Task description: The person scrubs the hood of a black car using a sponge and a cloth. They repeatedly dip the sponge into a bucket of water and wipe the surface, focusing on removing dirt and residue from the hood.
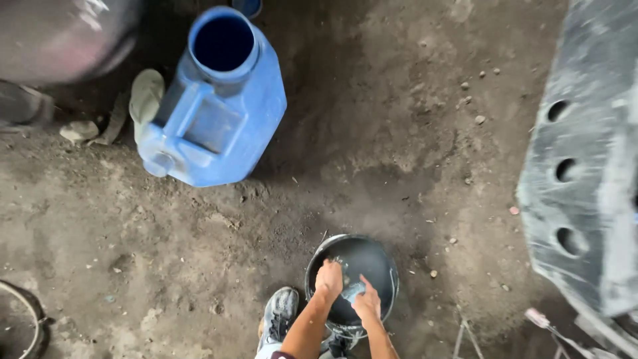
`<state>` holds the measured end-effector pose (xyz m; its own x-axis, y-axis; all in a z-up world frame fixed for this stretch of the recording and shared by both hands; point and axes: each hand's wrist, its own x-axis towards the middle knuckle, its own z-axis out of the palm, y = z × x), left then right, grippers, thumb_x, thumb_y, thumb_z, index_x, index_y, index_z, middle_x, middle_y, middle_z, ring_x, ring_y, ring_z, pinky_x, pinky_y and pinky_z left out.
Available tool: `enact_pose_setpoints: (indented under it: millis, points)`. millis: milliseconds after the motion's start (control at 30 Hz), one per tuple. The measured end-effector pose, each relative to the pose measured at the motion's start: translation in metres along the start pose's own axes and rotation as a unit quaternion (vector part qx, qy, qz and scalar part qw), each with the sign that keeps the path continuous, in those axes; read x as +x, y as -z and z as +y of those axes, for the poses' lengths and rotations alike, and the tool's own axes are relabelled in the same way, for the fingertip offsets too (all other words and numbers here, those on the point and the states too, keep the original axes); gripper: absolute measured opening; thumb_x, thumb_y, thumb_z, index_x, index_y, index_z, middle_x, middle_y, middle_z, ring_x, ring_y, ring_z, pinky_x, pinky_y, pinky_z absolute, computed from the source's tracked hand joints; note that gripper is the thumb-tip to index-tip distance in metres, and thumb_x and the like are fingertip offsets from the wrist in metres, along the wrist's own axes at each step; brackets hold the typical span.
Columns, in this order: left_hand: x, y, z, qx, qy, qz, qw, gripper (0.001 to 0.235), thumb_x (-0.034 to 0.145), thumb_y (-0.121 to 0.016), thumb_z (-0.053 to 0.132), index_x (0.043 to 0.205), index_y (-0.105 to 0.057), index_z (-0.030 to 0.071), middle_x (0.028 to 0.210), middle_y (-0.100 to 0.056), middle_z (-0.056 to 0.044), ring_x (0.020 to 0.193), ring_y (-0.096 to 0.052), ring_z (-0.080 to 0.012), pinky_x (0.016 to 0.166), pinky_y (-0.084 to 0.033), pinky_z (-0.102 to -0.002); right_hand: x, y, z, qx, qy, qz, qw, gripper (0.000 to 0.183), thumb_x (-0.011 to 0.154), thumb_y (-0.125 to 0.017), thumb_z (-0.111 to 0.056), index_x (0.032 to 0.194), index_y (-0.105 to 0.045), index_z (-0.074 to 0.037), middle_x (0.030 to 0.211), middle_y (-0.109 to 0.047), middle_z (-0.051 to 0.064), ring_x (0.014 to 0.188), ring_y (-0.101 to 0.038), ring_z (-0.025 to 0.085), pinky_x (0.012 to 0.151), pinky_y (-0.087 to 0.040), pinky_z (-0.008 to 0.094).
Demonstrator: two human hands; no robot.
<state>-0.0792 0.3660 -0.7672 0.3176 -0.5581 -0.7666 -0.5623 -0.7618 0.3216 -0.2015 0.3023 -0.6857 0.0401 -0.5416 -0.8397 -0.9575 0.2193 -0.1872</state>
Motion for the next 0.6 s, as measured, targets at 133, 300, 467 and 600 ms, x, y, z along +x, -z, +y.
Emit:
enact_pose_setpoints:
  millis: [133,300,467,600]
  points:
    - [-0.112,0.150,0.065,-0.163,0.067,0.018,0.984,0.042,0.077,-0.079,0.027,0.115,-0.072,0.011,0.120,-0.072,-0.020,0.110,-0.070,-0.0345,0.096,-0.055,-0.042,-0.073,0.058,-0.034,0.162,-0.030,0.014,0.986,0.060,0.091,-0.052,-0.001,0.143,-0.064,-0.029,0.102,-0.075,0.021,0.080,-0.072,0.025,0.078,-0.062,0.038]
    - [-0.144,0.131,0.085,-0.285,0.163,-0.022,0.944,0.080,0.068,-0.100,0.047,0.130,-0.063,0.010,0.119,-0.069,-0.017,0.109,-0.068,-0.0283,0.093,-0.054,-0.039,-0.143,0.121,-0.020,0.315,0.038,0.010,0.948,0.054,0.094,-0.051,0.001,0.139,-0.070,-0.022,0.113,-0.069,0.016,0.081,-0.062,0.020,0.077,-0.066,0.039]
    - [-0.205,0.164,0.121,-0.692,0.112,-0.066,0.710,0.045,0.073,-0.076,0.007,0.115,-0.061,0.001,0.085,-0.073,-0.016,0.062,-0.074,-0.0247,0.045,-0.049,-0.038,-0.237,0.198,-0.008,0.491,0.077,-0.002,0.868,0.045,0.096,-0.054,-0.003,0.137,-0.066,-0.016,0.127,-0.069,0.009,0.098,-0.068,0.017,0.082,-0.062,0.042]
    - [-0.244,0.174,0.149,-0.705,0.037,-0.019,0.708,0.037,0.077,-0.071,-0.001,0.110,-0.055,0.002,0.079,-0.069,-0.016,0.060,-0.069,-0.0290,0.047,-0.057,-0.042,-0.281,0.229,0.005,0.568,0.086,0.026,0.818,0.044,0.095,-0.057,-0.004,0.135,-0.068,-0.016,0.127,-0.069,0.005,0.100,-0.067,0.015,0.084,-0.061,0.042]
